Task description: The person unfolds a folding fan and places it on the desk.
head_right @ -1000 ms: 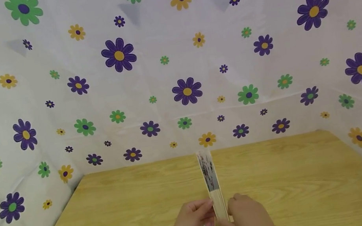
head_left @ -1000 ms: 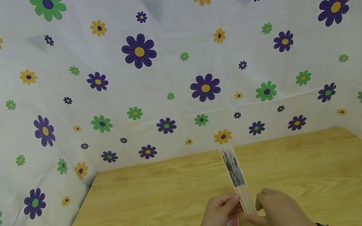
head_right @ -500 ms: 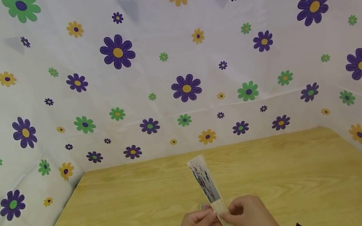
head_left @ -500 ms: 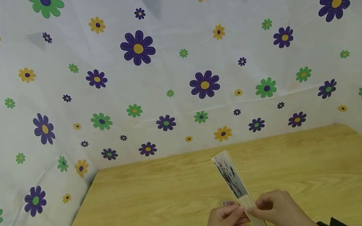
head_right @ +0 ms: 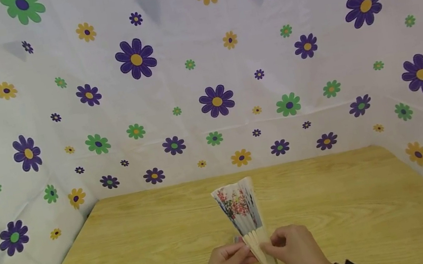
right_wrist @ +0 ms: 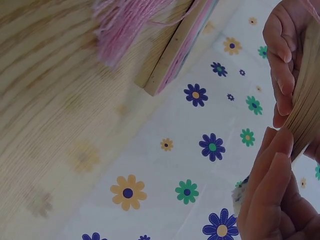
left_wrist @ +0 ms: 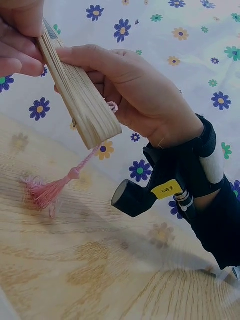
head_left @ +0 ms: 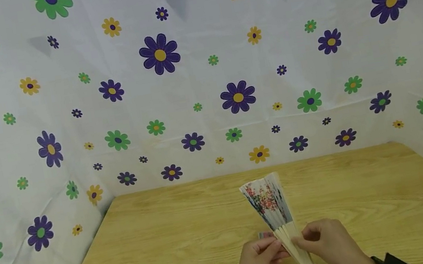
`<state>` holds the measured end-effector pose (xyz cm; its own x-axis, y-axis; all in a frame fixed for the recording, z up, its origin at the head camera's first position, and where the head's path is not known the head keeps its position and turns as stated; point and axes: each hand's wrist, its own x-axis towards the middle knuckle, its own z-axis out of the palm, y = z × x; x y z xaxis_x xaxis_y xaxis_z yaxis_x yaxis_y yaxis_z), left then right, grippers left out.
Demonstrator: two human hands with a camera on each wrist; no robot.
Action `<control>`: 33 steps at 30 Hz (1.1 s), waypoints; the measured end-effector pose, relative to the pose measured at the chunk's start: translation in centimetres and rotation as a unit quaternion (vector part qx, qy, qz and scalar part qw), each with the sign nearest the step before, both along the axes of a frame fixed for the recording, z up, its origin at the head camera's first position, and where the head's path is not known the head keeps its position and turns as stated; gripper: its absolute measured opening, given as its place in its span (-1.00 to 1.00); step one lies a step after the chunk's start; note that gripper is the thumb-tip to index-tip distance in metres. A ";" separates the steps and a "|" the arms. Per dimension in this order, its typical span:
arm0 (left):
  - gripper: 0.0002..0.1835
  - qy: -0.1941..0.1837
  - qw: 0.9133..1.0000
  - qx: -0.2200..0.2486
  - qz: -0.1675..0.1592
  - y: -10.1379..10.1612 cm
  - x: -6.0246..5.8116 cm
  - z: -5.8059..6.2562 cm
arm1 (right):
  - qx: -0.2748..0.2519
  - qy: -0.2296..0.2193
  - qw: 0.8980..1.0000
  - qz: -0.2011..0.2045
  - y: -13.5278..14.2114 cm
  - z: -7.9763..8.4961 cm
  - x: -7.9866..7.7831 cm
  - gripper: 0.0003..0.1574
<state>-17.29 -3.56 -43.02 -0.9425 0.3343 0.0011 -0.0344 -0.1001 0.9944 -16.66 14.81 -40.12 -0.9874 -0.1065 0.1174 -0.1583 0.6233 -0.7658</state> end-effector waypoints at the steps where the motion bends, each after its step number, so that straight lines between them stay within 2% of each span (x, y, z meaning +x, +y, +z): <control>1: -0.72 -0.001 1.000 0.001 0.003 0.0 0.0 0.0 | 0.000 0.000 1.000 0.002 0.0 0.0 0.0 -0.74; 6: -0.71 -0.005 1.000 0.001 0.006 0.0 -0.1 0.0 | 0.003 0.000 1.000 -0.018 0.2 0.1 -0.3 -0.71; 12: -0.70 -0.002 1.000 -0.006 -0.010 -0.3 -0.2 0.2 | 0.011 -0.005 0.998 -0.057 0.6 0.2 -0.5 -0.74; 28: -0.74 0.006 1.000 -0.019 -0.003 -0.5 -0.6 0.3 | 0.019 0.036 0.996 -0.082 1.3 0.1 -0.9 -0.68; 33: -0.73 -0.004 1.000 -0.016 0.004 -0.6 -0.6 0.4 | 0.006 0.040 0.995 -0.088 1.4 -0.1 -1.0 -0.66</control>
